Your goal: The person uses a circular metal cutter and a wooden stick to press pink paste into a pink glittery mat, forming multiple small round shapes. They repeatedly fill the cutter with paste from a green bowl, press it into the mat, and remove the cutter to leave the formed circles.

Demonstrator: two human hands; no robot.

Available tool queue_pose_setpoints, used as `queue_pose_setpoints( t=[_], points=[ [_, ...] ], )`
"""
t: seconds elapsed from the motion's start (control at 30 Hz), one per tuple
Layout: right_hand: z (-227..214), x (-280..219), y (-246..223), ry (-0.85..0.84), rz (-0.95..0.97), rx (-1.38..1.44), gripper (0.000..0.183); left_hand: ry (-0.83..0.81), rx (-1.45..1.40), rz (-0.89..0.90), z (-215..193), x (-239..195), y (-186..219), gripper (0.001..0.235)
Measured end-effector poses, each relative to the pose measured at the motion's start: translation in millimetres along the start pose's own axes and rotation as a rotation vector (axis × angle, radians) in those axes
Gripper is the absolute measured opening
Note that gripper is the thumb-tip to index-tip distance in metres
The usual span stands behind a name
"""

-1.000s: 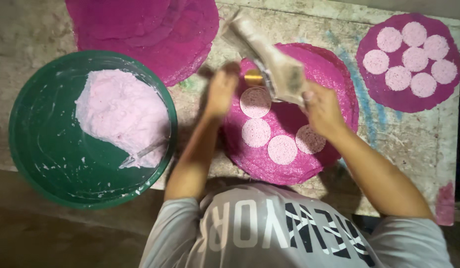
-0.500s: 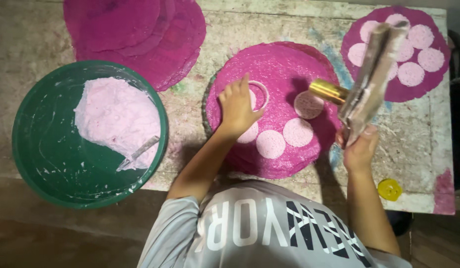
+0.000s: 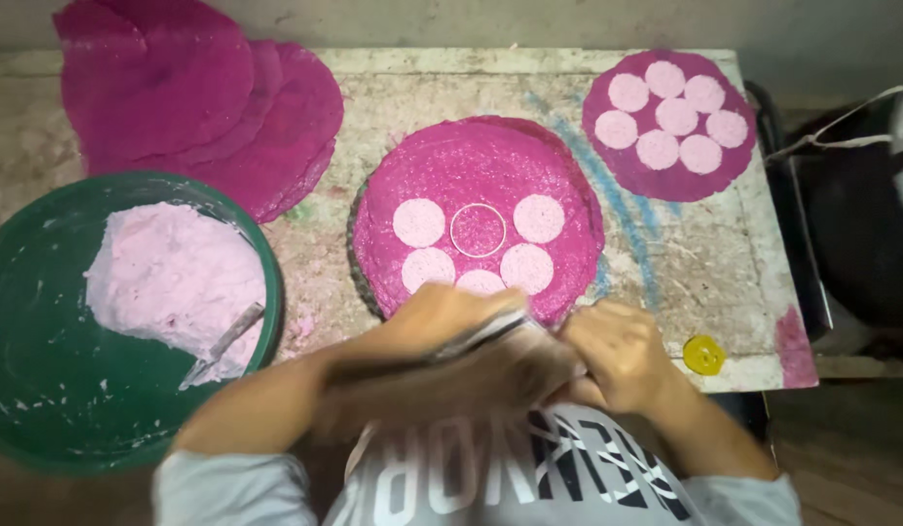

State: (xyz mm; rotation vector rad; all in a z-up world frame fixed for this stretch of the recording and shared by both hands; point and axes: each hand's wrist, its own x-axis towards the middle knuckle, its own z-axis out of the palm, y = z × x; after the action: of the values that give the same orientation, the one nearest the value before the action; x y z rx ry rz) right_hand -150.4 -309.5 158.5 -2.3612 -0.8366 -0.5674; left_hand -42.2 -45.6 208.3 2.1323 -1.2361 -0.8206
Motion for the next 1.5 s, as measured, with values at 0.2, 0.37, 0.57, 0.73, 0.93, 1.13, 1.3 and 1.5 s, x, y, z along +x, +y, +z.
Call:
queue_pose_setpoints(
  t=[0.2,0.37,0.57,0.73,0.93,1.13,1.3,1.5],
  points=[
    [-19.8,154.5,-24.5,-0.228,-0.764,-0.086,0.033,0.091,-0.067,0.288,-7.5,-64.8,-1.2,0.027],
    [19.2,179.1,-64.9,-0.854,-0.381,0.652,0.042,-0.002,-0.002,-0.079,10.9,-139.6,-3.5,0.027],
    [72.6,175.1,-73.7,-1.065,-0.297,0.932,0.051,0.372,-0.023,-0.163,27.1,-219.2,-17.7,0.026],
    [98.6,205.5,-70.8,-0.912,-0.410,0.823,0.045,0.576,-0.322,-0.276,26.2,-298.4,-59.9,0.021],
    [134.3,323.1,-70.4,0.039,-1.402,-0.624,0.026,0.790,-1.206,-0.021,81.0,-326.7,-135.2,0.029],
    [231.1,335.8,-88.4,-0.212,-0.683,-0.231,0.049,1.393,-0.822,-0.138,96.7,-307.5,-203.0,0.037],
    [344.8,280.9,-108.6,-0.918,-0.572,-0.260,0.033,1.782,-0.345,-0.310,81.3,-305.8,-233.6,0.048],
    [342.7,324.5,-103.5,-1.127,-0.354,-0.246,0.041,1.931,-0.032,-0.531,94.3,-305.3,-259.7,0.056]
  ],
)
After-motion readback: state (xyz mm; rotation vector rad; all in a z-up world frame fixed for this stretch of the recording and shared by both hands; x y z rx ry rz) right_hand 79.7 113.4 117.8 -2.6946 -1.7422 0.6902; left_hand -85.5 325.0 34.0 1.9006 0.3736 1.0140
